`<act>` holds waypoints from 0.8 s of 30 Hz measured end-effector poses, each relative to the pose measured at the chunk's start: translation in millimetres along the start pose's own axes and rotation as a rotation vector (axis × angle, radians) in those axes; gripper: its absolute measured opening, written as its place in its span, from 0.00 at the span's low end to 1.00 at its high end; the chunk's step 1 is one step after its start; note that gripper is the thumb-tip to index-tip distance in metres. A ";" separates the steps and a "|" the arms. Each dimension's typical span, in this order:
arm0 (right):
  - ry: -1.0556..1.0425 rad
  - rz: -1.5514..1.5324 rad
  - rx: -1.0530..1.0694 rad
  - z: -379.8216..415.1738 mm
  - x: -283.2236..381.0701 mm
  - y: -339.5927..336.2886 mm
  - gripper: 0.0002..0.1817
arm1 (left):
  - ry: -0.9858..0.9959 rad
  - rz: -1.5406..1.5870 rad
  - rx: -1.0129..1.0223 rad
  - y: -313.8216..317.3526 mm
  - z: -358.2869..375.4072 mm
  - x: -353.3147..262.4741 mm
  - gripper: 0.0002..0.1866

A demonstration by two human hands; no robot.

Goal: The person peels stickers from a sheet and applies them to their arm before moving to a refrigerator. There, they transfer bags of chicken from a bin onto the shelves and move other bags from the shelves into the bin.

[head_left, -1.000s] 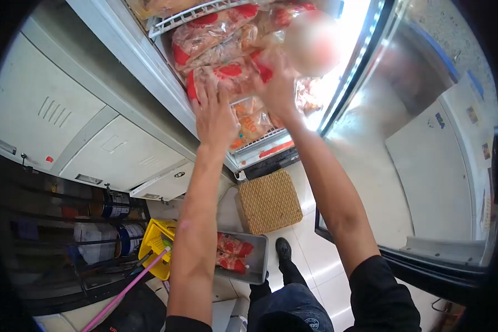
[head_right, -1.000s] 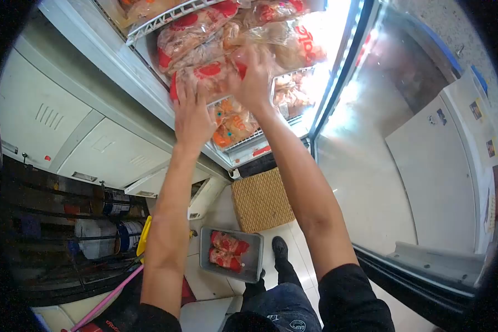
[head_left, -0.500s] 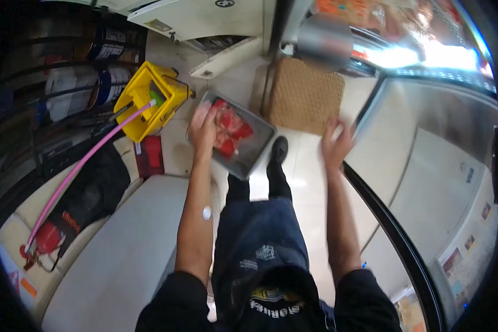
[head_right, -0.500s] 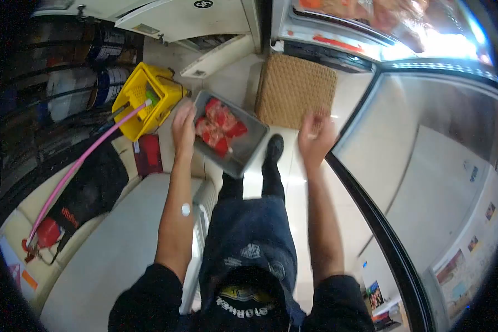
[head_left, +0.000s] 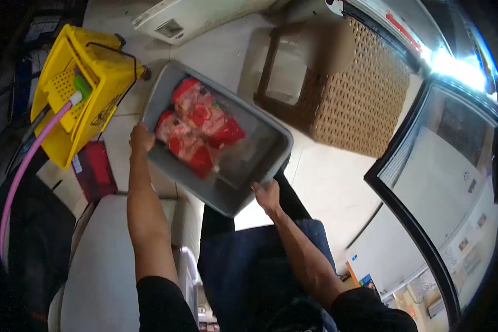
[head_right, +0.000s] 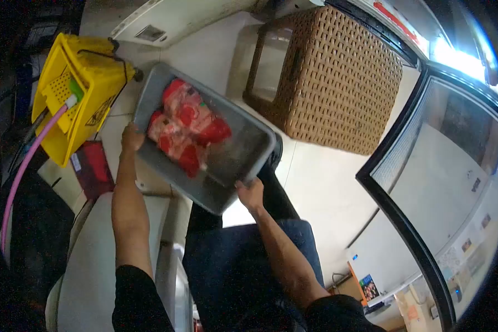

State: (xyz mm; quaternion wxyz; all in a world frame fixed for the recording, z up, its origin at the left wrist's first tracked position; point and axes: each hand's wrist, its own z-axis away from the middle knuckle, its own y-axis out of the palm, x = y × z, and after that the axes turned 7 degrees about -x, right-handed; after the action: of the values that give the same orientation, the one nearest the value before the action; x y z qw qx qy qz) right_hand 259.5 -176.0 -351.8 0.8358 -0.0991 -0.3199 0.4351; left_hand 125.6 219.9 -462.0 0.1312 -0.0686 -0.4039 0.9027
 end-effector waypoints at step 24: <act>-0.177 -0.047 -0.162 123.8 100.8 -168.2 0.20 | -0.248 0.642 -0.298 -30.3 204.0 73.7 0.28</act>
State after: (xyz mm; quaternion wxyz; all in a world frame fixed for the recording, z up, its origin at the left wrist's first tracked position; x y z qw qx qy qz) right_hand 336.2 -211.5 -135.9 0.8036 -0.1199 -0.4286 0.3952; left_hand 13.8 115.7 -305.2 -0.2197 -0.1002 -0.5015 0.8308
